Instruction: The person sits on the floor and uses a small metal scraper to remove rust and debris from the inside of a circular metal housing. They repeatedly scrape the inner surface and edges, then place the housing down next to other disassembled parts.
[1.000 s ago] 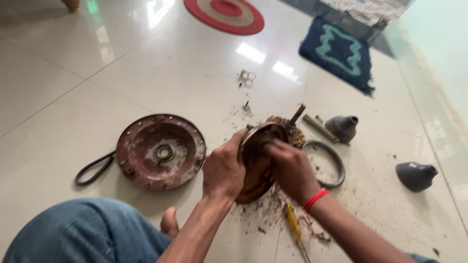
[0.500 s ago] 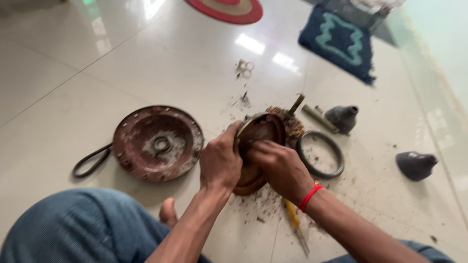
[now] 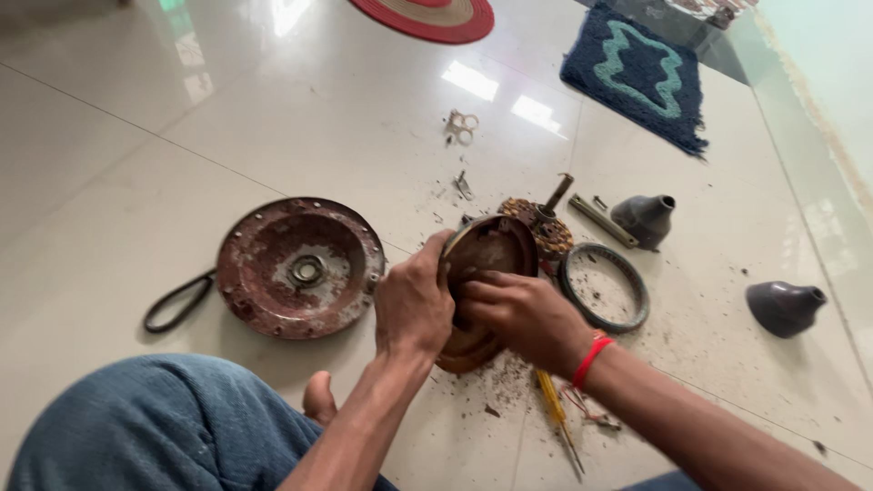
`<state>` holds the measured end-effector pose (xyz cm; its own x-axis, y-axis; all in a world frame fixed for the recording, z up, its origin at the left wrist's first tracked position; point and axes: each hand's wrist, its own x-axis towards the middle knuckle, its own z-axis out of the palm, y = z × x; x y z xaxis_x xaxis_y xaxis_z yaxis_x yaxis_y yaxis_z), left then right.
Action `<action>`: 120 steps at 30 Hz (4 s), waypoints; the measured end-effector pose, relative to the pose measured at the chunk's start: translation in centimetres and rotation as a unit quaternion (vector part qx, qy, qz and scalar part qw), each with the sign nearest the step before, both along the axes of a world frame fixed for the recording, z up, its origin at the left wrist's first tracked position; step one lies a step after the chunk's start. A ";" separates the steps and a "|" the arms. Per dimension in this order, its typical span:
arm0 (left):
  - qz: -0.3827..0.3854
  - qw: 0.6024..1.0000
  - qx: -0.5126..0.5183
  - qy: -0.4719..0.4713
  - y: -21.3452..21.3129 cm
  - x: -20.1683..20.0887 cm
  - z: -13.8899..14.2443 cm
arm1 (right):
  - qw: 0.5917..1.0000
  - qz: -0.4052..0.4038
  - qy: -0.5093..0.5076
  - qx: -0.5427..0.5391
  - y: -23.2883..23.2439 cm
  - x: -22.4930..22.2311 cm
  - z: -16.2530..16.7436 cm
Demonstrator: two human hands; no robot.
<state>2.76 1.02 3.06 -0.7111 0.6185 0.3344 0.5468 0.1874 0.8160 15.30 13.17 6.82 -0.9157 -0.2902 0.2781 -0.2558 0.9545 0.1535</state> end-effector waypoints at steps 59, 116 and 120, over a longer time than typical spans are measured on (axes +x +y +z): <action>0.052 0.862 -0.319 -0.390 -0.6 0.2 -1.4 | 0.681 -0.570 0.044 -0.458 0.2 -2.2 -5.5; 0.025 0.999 -0.020 -0.042 -0.4 0.2 0.7 | 0.987 -0.108 -0.012 -0.122 -2.0 -0.3 -0.6; 0.024 0.998 0.049 -0.003 -0.5 0.2 0.5 | 0.957 -0.214 0.046 -0.189 -2.4 -0.3 -0.5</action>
<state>3.00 0.51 3.60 -0.7417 0.5473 0.3876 0.5339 0.1321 0.8352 15.04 10.77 6.30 -0.8945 0.2443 0.3744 0.1700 0.9604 -0.2205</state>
